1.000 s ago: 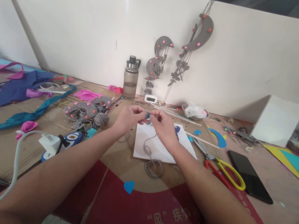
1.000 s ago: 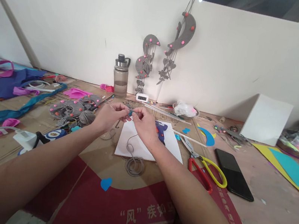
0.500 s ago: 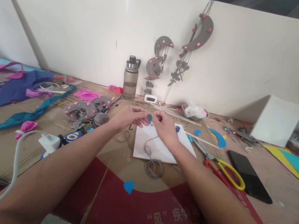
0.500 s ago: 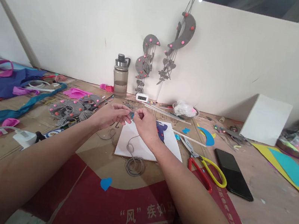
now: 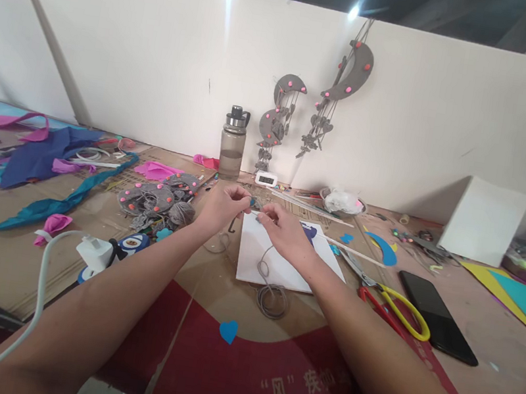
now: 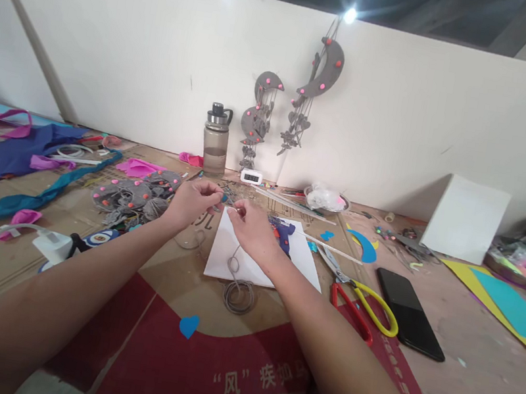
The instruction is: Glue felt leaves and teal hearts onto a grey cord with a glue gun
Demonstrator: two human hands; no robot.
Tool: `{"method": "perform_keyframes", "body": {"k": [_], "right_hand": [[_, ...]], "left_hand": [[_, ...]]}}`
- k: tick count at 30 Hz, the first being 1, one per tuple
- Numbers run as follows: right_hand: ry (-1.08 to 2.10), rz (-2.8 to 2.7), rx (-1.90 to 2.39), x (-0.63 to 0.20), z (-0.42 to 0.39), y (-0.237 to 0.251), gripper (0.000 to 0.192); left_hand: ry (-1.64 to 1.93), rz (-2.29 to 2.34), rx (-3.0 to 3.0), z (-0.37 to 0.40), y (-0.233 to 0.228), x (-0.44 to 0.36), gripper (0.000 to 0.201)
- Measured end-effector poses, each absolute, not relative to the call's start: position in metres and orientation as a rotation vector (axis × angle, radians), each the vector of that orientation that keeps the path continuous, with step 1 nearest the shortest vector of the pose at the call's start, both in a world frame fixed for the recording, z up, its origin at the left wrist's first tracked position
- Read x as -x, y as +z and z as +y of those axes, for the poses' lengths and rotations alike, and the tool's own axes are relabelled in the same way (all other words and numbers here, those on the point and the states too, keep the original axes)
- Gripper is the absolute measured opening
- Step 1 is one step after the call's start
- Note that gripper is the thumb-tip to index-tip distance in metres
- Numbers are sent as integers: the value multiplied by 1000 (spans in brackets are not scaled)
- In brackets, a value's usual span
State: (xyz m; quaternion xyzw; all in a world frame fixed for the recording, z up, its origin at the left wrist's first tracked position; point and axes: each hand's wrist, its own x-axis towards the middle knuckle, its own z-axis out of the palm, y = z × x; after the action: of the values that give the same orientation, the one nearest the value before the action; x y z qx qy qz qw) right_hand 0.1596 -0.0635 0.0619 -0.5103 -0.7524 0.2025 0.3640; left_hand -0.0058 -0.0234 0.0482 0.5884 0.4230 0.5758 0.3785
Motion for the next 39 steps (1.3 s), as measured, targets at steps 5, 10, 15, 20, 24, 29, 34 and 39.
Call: {"method": "perform_keyframes", "body": {"k": [5, 10, 15, 20, 24, 29, 34, 39], "right_hand": [[413, -2263, 1107, -154, -93, 84, 21], [375, -2185, 1116, -169, -94, 99, 33], [39, -1916, 1633, -212, -64, 87, 22], [32, -1972, 2150, -236, -46, 61, 34], [205, -1955, 2194, -239, -42, 52, 29], [362, -1928, 2166, -246, -37, 49, 23], [545, -1795, 2159, -253, -30, 43, 23], [645, -1605, 2047, -253, -30, 43, 14]], "left_hand": [[1579, 1080, -1344, -15, 47, 13, 13], [1612, 914, -1067, -15, 52, 14, 19], [1609, 834, -981, -19, 55, 12, 25], [1605, 836, -968, -21, 56, 7, 23], [1590, 809, -960, -22, 54, 4, 22], [1575, 794, -904, -22, 53, 4, 21], [1559, 804, -898, -22, 51, 3, 19], [1554, 802, -871, -20, 48, 2, 19]]}}
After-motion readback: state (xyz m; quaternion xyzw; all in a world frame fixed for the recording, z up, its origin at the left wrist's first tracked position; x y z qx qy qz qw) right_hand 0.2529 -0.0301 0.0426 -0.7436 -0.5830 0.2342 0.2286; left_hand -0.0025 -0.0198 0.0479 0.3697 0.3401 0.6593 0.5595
